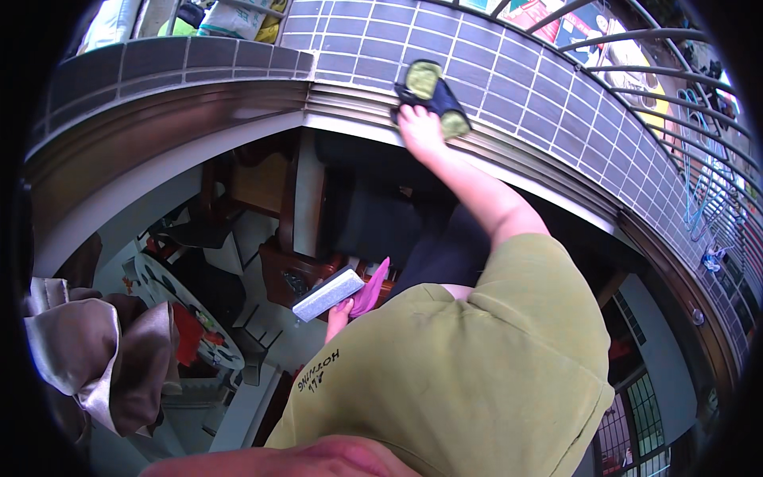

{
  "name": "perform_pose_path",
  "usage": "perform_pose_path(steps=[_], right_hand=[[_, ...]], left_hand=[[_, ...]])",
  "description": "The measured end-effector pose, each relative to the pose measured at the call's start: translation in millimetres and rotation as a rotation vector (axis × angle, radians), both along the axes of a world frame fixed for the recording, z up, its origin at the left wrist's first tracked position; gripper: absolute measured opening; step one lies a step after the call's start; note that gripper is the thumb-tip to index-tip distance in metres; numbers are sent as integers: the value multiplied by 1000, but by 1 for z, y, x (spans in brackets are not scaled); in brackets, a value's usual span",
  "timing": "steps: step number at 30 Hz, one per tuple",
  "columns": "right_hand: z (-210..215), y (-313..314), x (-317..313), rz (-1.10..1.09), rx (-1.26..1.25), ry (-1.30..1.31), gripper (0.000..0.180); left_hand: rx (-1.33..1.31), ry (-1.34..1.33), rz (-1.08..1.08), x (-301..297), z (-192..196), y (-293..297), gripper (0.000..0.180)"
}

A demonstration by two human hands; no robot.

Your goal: Cleaning a window ledge and glass using a squeegee and a cloth.

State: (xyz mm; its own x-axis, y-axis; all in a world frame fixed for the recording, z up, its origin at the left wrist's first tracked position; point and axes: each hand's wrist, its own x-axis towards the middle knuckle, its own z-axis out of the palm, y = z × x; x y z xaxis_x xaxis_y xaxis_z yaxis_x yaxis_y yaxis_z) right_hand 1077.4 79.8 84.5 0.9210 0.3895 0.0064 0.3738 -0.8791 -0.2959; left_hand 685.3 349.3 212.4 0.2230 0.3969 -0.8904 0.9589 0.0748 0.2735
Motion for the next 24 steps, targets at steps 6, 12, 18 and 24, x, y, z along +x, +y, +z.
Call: perform_pose_path(steps=[6,12,18,24], right_hand=[[4,-192,-99,-128,-301,69,37],[-10,-311,-156,-744,-211,123,8],[2,-272,-92,-995,536,58,23],[17,-199,-74,-389,-228,56,9]], left_hand=[[-47,-30,-38,15,-29,-2,41],[-63,-7,-56,27,-35,-7,44],[-88,15,-90,23,-38,-7,43],[-9,30,-110,21,-36,-10,46]])
